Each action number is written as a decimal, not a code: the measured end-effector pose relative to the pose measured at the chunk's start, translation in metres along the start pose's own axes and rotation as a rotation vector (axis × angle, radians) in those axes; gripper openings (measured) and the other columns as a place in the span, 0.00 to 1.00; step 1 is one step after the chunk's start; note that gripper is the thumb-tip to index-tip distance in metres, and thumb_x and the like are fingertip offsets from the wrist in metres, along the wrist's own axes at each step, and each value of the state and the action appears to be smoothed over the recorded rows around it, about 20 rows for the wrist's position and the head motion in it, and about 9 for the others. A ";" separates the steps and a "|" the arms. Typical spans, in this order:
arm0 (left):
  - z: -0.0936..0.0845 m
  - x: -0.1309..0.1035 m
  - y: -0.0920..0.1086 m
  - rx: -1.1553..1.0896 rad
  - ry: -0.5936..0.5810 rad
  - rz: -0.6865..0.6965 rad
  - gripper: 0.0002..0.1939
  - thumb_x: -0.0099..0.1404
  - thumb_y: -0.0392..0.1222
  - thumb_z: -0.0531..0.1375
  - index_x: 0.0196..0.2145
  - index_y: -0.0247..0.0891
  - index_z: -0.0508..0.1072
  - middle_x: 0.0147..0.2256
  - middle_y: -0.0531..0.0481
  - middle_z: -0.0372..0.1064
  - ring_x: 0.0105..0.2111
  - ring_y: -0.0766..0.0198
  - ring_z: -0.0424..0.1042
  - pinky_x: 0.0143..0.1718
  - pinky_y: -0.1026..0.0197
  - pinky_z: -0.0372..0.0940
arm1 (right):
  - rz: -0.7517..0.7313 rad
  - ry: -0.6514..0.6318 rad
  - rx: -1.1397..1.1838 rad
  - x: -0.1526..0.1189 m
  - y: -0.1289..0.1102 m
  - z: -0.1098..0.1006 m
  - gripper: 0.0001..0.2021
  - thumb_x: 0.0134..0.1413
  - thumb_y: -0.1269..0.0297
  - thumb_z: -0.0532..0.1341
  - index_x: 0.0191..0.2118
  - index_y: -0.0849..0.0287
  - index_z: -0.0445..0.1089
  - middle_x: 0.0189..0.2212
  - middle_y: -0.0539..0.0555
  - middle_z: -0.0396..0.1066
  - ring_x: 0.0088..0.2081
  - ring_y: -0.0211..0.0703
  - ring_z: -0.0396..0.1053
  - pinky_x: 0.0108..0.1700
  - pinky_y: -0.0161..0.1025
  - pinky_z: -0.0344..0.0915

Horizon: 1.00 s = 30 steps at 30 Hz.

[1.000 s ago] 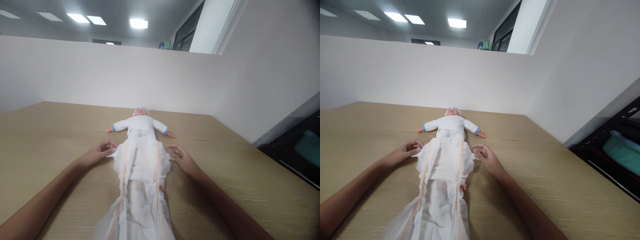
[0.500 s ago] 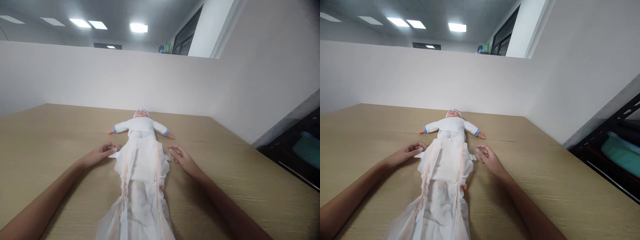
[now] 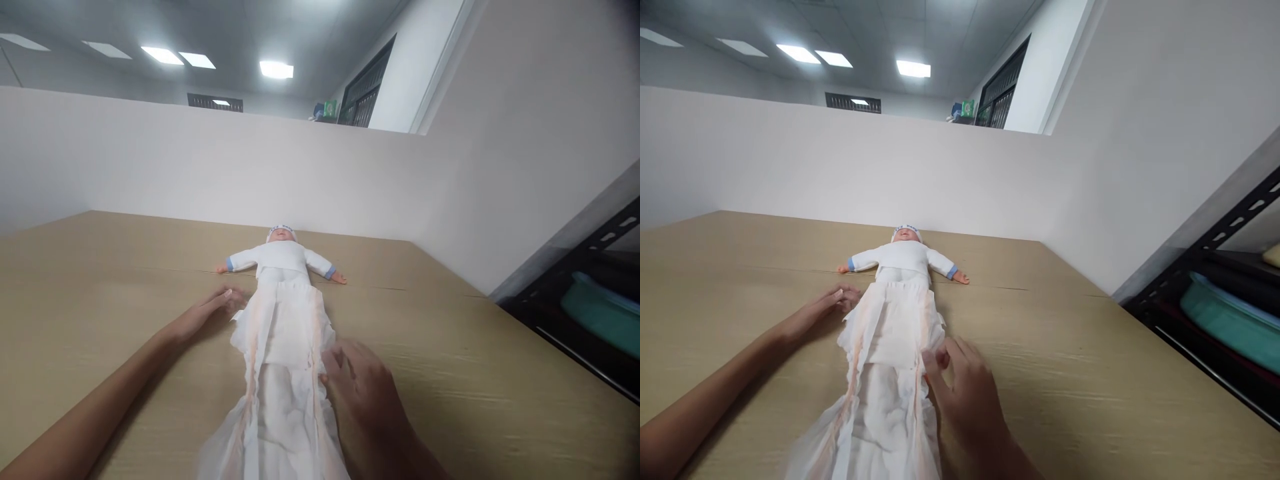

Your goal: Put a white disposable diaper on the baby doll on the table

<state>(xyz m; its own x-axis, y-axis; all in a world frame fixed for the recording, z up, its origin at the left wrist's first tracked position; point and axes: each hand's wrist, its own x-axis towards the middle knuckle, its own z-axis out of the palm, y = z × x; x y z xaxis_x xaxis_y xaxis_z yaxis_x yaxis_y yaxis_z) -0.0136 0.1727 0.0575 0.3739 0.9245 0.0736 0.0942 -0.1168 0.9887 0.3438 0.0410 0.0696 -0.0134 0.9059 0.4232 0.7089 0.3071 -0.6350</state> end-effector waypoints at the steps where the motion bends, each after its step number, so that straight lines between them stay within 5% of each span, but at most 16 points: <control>1: 0.003 -0.002 0.002 -0.013 -0.018 -0.018 0.35 0.73 0.73 0.61 0.62 0.43 0.75 0.54 0.40 0.77 0.52 0.48 0.75 0.54 0.52 0.69 | 0.036 -0.017 -0.005 -0.004 -0.003 0.002 0.20 0.74 0.46 0.59 0.30 0.50 0.63 0.29 0.53 0.71 0.34 0.52 0.70 0.38 0.45 0.63; 9: 0.025 -0.006 0.003 -0.125 -0.163 -0.015 0.32 0.76 0.62 0.66 0.69 0.47 0.66 0.55 0.42 0.79 0.56 0.47 0.78 0.59 0.49 0.67 | 0.139 -0.094 0.057 -0.006 -0.007 0.014 0.21 0.67 0.45 0.63 0.28 0.51 0.61 0.27 0.52 0.69 0.29 0.48 0.65 0.34 0.43 0.60; 20: 0.024 0.011 -0.022 -0.411 -0.123 0.062 0.35 0.67 0.49 0.77 0.63 0.44 0.66 0.52 0.41 0.83 0.49 0.50 0.84 0.53 0.54 0.73 | 0.234 -0.032 0.229 -0.010 -0.031 0.029 0.17 0.64 0.43 0.64 0.41 0.53 0.67 0.38 0.53 0.76 0.30 0.44 0.71 0.35 0.42 0.71; 25: 0.023 0.010 -0.018 -0.363 -0.094 0.036 0.35 0.66 0.50 0.77 0.64 0.45 0.67 0.53 0.41 0.81 0.51 0.48 0.82 0.55 0.51 0.72 | 0.128 -0.023 0.153 -0.006 -0.032 0.032 0.13 0.68 0.53 0.61 0.49 0.54 0.73 0.32 0.50 0.73 0.27 0.44 0.67 0.34 0.41 0.70; 30: 0.021 0.007 -0.012 -0.202 -0.104 0.053 0.32 0.70 0.55 0.73 0.66 0.46 0.69 0.50 0.45 0.79 0.52 0.50 0.78 0.57 0.52 0.69 | -0.023 -0.112 0.195 -0.014 -0.028 0.015 0.17 0.76 0.60 0.53 0.55 0.51 0.80 0.43 0.54 0.74 0.26 0.38 0.66 0.32 0.38 0.70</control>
<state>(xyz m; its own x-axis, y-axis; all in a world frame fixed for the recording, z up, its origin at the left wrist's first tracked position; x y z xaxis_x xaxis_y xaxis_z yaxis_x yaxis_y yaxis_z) 0.0075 0.1726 0.0435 0.4675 0.8755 0.1223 -0.1110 -0.0791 0.9907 0.3133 0.0242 0.0719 -0.1144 0.9215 0.3713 0.5575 0.3689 -0.7438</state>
